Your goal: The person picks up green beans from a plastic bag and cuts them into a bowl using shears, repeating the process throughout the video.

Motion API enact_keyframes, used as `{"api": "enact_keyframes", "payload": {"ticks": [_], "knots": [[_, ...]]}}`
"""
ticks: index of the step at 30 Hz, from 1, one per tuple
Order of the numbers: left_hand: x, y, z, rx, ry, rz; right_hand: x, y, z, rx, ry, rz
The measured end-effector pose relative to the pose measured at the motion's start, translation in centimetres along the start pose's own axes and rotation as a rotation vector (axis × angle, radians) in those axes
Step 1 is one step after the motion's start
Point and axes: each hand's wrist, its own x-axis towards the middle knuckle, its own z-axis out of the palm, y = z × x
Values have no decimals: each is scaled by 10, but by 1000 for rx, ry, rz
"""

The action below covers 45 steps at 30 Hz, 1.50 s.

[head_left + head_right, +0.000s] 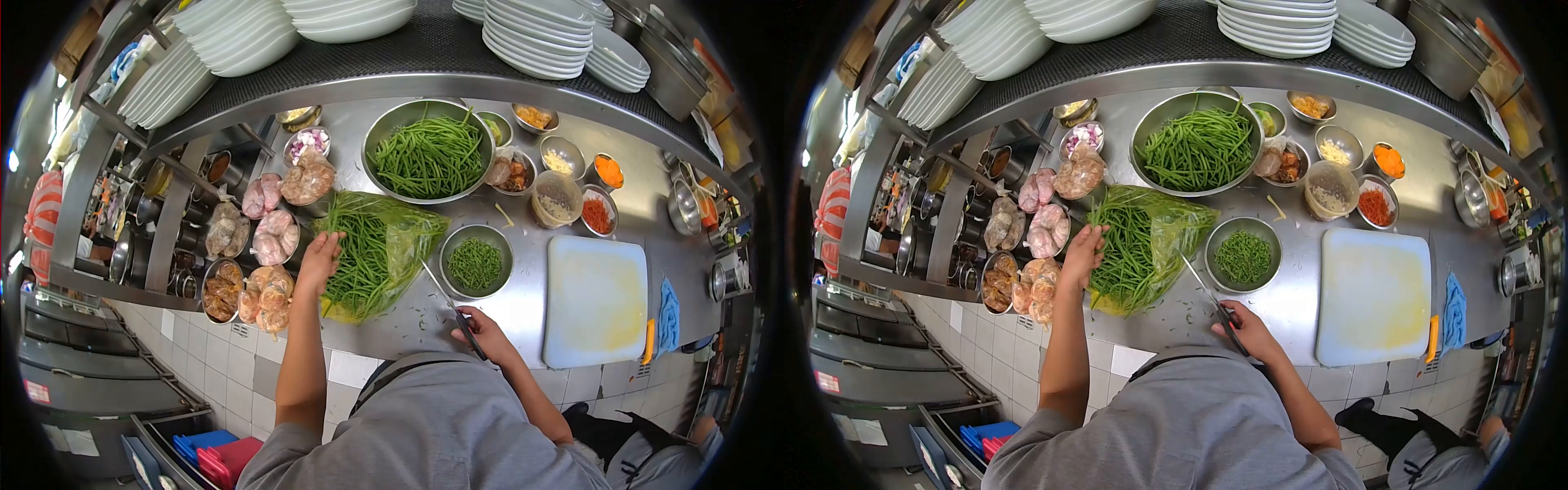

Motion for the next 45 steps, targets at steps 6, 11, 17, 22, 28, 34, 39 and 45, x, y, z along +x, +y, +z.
{"api": "enact_keyframes", "payload": {"ticks": [6,11,17,22,28,34,39,45], "knots": [[-14,8,38,-60,-92,-29,11,-1,4,-71,-64,6],[-14,0,52,8,-77,-11,29,-8,10,-218,-68,-106],[-11,-15,56,65,-101,-27,49,-27,20,-407,32,-157],[-11,-19,57,103,-123,-48,70,-23,23,-450,71,-188],[-4,-24,57,41,-164,-59,79,-29,23,-448,49,-217],[0,-25,65,67,-120,-61,81,-21,22,-374,67,-250],[2,-33,63,101,-91,9,83,-7,18,-294,71,-206],[2,-32,63,83,-103,37,87,2,17,-277,36,-173]]}}
